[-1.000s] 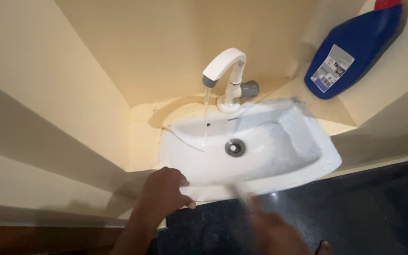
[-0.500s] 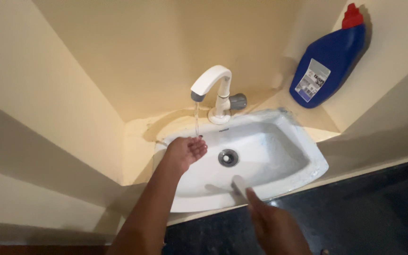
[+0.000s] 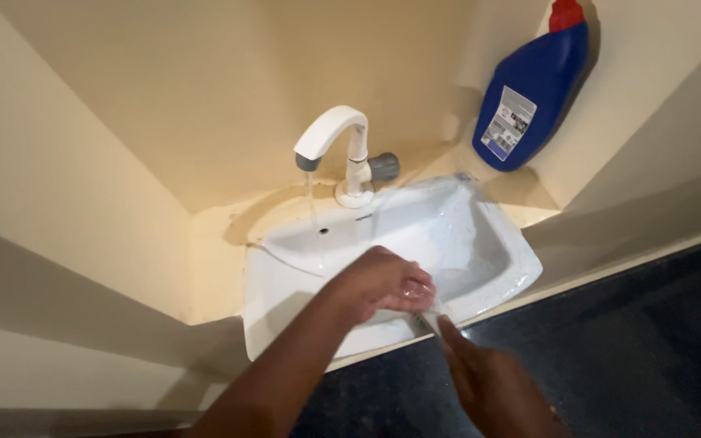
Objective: The person scrubs a white bathroom sink with a toothbrush, focusing on the basin and drain area. They then rinse the sink and the toothbrush under running water from the faucet.
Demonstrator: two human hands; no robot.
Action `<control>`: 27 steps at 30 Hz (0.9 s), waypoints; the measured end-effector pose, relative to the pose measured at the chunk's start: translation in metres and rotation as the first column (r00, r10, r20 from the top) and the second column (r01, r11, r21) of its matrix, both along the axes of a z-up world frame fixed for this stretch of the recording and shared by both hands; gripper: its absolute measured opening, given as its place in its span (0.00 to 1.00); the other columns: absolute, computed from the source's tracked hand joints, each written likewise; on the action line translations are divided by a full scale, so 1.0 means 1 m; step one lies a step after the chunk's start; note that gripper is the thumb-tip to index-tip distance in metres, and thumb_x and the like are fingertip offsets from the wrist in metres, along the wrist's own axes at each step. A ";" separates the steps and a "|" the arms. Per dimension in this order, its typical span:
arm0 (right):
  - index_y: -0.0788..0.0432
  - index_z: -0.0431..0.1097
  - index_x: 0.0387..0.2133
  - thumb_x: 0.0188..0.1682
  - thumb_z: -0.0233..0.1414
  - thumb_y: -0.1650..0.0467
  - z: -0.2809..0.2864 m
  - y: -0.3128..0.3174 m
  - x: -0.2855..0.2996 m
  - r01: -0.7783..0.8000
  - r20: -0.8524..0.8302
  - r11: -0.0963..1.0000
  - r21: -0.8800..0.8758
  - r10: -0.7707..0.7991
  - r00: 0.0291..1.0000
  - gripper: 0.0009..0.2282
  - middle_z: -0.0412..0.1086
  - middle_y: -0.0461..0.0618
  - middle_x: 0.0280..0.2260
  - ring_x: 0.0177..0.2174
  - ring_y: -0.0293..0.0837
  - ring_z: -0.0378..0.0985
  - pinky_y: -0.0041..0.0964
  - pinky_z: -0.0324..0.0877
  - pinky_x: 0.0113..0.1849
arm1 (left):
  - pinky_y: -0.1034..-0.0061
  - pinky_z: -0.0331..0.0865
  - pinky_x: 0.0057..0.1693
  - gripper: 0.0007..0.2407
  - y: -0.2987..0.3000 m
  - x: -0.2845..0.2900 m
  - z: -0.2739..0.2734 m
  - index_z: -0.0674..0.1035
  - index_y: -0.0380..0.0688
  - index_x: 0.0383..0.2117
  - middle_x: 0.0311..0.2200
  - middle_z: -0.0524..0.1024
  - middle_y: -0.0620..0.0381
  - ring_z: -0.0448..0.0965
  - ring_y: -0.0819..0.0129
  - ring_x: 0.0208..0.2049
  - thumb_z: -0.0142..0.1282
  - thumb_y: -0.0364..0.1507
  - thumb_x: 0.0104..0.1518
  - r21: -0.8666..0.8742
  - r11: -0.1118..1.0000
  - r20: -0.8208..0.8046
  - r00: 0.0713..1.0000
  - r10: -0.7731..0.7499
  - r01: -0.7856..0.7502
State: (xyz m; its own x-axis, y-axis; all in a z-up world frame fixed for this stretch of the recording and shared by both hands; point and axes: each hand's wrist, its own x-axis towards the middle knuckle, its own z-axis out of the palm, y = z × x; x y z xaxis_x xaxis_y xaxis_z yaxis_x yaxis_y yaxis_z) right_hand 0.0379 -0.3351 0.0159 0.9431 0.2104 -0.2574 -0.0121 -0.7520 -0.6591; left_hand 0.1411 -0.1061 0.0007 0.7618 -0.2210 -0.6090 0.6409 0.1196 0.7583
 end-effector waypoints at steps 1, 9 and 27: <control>0.43 0.68 0.61 0.52 0.52 0.64 0.002 0.001 -0.001 0.005 -0.008 0.999 -0.044 -0.005 1.000 0.21 0.79 0.61 0.27 0.22 0.46 0.85 0.43 0.77 0.31 | 0.66 0.81 0.46 0.11 -0.008 -0.005 0.010 0.78 0.27 0.36 0.33 0.81 0.42 0.85 0.56 0.33 0.48 0.28 0.64 0.032 0.997 -0.016 0.997 -0.072 0.073; 0.62 0.66 0.58 0.61 0.46 0.64 -0.020 0.015 -0.017 -0.070 0.106 0.974 0.217 0.048 0.993 0.18 0.66 0.62 0.23 0.20 0.49 0.67 0.52 0.63 0.24 | 0.73 0.75 0.30 0.13 0.028 -0.032 0.027 0.80 0.32 0.35 0.28 0.81 0.46 0.77 0.64 0.23 0.56 0.33 0.59 0.566 0.823 0.084 0.990 -0.117 0.049; 0.35 0.51 0.71 0.61 0.32 0.66 0.001 0.010 -0.016 -0.099 -0.031 0.972 -0.211 0.095 0.995 0.24 0.74 0.64 0.21 0.22 0.55 0.79 0.45 0.77 0.32 | 0.60 0.81 0.47 0.13 0.159 -0.007 -0.029 0.77 0.28 0.41 0.38 0.81 0.39 0.84 0.52 0.36 0.49 0.29 0.60 0.222 0.870 0.133 0.897 0.421 -0.441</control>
State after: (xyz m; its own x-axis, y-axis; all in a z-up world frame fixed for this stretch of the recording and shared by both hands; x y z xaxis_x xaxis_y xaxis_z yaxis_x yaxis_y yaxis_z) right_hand 0.0216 -0.3252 0.0172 0.9149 0.2391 -0.3252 0.0559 -0.8730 -0.4845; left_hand 0.1339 0.0529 -0.0284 0.7944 0.2849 -0.5363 0.5057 0.1786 0.8440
